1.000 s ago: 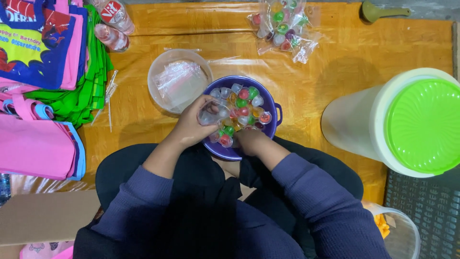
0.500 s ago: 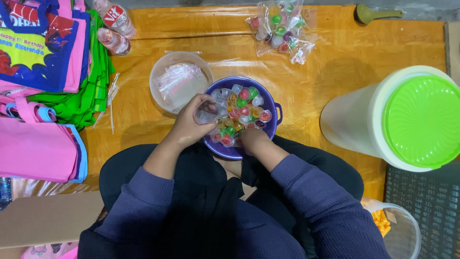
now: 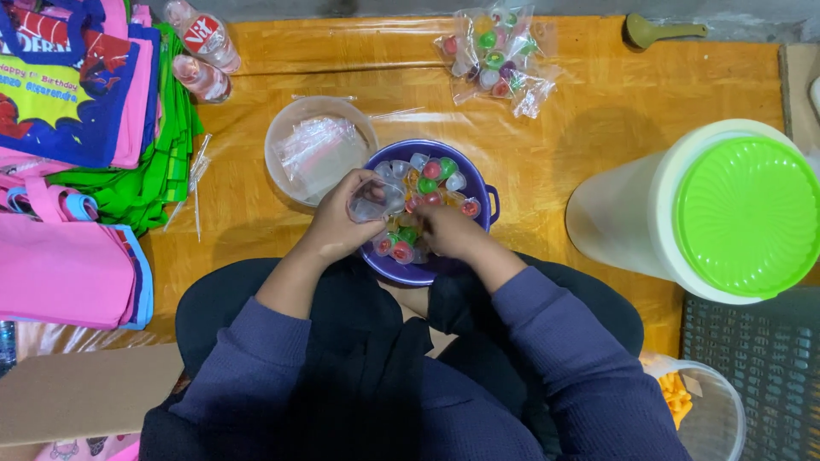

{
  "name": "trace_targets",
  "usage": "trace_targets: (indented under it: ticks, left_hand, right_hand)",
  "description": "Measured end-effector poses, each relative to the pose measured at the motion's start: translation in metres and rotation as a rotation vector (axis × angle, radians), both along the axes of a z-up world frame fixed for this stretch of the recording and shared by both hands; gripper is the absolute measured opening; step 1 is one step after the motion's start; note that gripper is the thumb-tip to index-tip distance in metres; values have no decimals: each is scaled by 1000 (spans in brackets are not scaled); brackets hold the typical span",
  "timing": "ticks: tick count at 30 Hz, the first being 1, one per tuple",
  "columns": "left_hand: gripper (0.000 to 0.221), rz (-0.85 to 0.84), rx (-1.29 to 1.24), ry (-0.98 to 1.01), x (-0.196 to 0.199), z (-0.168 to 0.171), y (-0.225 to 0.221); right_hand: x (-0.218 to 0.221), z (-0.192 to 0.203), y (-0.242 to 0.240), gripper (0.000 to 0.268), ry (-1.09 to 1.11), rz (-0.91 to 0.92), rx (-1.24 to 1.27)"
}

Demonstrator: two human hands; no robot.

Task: The person places small jelly cups into clear plastic bags by hand, taking the jellies from a blue bucket and the bags from a clear bowl.

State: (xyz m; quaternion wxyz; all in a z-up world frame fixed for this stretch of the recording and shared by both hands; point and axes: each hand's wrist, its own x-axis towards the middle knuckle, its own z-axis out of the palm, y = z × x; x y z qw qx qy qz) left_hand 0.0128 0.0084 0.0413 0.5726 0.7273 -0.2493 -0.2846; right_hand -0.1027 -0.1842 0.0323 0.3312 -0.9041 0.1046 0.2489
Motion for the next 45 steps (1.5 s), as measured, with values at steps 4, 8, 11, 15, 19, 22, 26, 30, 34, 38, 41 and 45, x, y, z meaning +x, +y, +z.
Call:
trace_targets:
  ticks: [4, 8, 11, 15, 19, 22, 26, 30, 34, 38, 41, 45]
  left_hand:
    - [53, -41, 15, -8, -1, 2, -3]
    - [53, -34, 19, 3, 0, 3, -1]
    - [53, -22, 31, 3, 2, 2, 3]
    - [54, -25, 34, -8, 2, 3, 4]
    - [58, -69, 24, -9, -3, -6, 0]
    - [64, -118, 12, -85, -11, -7, -5]
    - [71, -209, 22, -157, -20, -7, -12]
    - [69, -236, 22, -142, -28, 13, -21]
    - [66, -216, -4, -91, -24, -5, -19]
    - [69, -181, 89, 4, -19, -14, -20]
    - [72, -155, 121, 27, -21, -25, -19]
    - [76, -174, 93, 83, -17, -47, -13]
  right_hand:
    - [-5, -24, 30, 30, 15, 245, -353]
    - [5, -69, 38, 31, -30, 245, -471]
    - [6, -90, 23, 31, 75, 236, -392]
    - [4, -20, -22, 35, 13, -66, 289]
    - [3, 13, -47, 48, -142, -292, 879]
    - [-2, 42, -38, 57, -247, -341, 983]
    - [-5, 55, -23, 46, -385, -115, 603]
    - [-6, 73, -16, 49, -568, -16, 372]
    - [-9, 88, -8, 53, -606, -32, 375]
    - [-11, 88, -11, 51, -631, -76, 482]
    - [-11, 83, -16, 42, -644, -104, 395]
    - [-13, 82, -2, 38, -499, -33, 276]
